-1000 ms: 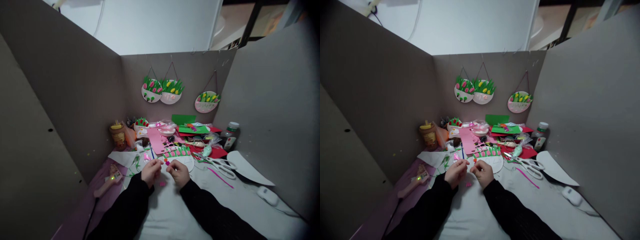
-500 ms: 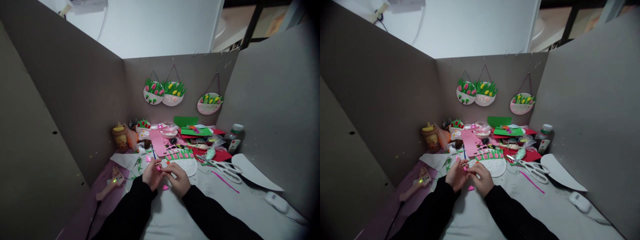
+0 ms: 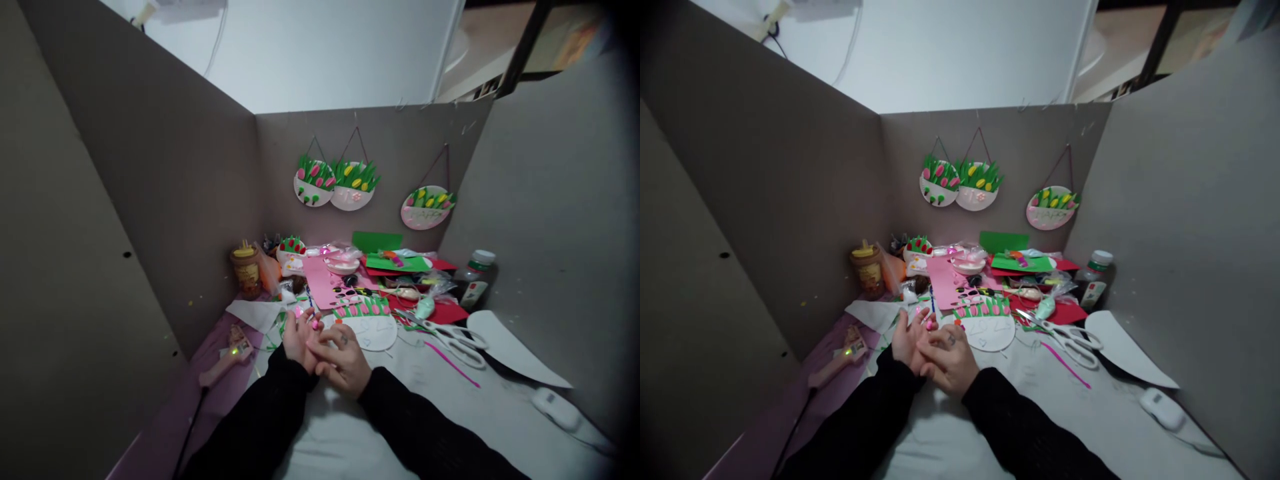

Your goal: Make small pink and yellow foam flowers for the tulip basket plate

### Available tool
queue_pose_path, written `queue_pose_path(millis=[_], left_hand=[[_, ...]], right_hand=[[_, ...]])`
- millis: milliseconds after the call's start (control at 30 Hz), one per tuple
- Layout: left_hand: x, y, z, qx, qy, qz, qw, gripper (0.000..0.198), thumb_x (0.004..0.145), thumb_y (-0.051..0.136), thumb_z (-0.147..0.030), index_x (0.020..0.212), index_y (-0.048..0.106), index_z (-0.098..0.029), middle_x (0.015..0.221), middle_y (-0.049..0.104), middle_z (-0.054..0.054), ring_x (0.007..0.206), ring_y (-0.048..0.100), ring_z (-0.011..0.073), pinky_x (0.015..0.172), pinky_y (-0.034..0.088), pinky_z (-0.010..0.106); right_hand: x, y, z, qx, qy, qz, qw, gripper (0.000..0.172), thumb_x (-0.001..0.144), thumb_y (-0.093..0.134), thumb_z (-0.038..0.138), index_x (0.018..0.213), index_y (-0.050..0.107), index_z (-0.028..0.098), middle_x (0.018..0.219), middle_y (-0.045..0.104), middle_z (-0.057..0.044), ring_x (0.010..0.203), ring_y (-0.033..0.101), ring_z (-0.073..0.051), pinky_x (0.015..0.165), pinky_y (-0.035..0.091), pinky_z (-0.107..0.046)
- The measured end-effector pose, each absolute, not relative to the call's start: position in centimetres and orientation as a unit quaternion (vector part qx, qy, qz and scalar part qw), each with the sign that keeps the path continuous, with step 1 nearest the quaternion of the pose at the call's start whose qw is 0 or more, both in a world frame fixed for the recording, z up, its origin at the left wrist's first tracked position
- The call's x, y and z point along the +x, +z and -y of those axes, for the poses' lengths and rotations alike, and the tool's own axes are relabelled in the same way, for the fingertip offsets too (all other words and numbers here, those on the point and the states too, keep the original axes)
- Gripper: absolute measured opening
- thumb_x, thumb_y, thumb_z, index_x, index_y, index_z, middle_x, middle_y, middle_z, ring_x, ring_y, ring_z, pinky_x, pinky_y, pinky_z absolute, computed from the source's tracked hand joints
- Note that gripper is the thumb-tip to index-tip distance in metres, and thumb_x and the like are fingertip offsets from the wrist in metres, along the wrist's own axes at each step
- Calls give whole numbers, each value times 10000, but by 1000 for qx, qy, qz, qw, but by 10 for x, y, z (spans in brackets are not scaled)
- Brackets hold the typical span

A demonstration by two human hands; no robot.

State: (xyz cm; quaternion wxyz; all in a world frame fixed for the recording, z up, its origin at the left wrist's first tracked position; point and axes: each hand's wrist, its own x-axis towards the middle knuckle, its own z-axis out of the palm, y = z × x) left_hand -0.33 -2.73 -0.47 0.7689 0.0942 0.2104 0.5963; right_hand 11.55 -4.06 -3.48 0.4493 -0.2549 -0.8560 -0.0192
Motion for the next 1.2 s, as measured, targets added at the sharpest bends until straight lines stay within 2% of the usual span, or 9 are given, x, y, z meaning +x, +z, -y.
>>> queue_pose_path(millis=[67,133,267,433,600,800,933,1033,1200], left_hand=[[-5,-3,28,94,595,-215,769,506,809,248,-620,926,456,-174,833,506,64,586,480,120,509,400,243],[-5,-1,29,93,600,-213,765,511,807,249,-623,933,454,-173,851,507,68,595,481,119,535,418,253],[-4,0,30,101,614,-192,759,512,806,223,-631,914,448,-185,844,496,62,601,474,122,510,409,246],[-4,0,31,94,602,-191,770,510,797,241,-638,915,448,-187,874,495,66,594,462,121,489,399,243],[-6,-1,31,110,618,-169,760,522,801,218,-638,919,460,-191,883,500,66,618,469,126,492,400,239],[-5,-2,29,116,610,-167,766,524,790,260,-644,909,476,-182,879,507,71,628,477,126,535,431,262],[-2,-2,31,125,607,-187,762,543,785,235,-659,925,479,-194,895,511,70,626,484,129,498,408,243],[-2,0,32,117,601,-212,761,550,782,244,-660,947,481,-192,911,522,78,619,488,130,508,412,249],[-4,3,32,104,627,-169,754,511,810,232,-621,915,480,-186,866,518,69,619,499,131,516,425,253]], right_hand=[[115,-35,42,-265,-14,864,429,507,845,358,553,1233,507,262,988,539,-71,954,427,-242,864,343,-444],[115,-35,43,-288,-16,859,423,571,853,276,589,1276,464,254,972,520,-82,937,425,-242,855,341,-449],[117,-36,44,-266,-35,861,431,535,844,292,602,1206,536,293,954,502,-76,931,416,-243,858,335,-449],[119,-34,47,-274,-44,857,434,581,847,265,605,1278,464,269,1008,484,-88,942,411,-249,869,330,-457],[121,-34,49,-239,-45,870,428,553,816,357,615,1241,504,292,925,508,-69,909,411,-242,844,340,-435],[122,-35,48,-295,-42,857,421,563,813,383,599,1251,499,264,930,516,-76,926,402,-249,888,314,-460],[122,-34,47,-266,-36,870,414,568,789,402,626,1244,498,299,1024,504,-73,994,390,-264,910,318,-460],[121,-33,46,-292,-30,858,422,561,832,337,588,1281,459,274,1104,480,-88,1044,376,-275,922,314,-469],[121,-35,46,-250,-37,866,432,499,819,366,600,1186,547,314,1120,503,-60,1071,380,-270,932,322,-465]])
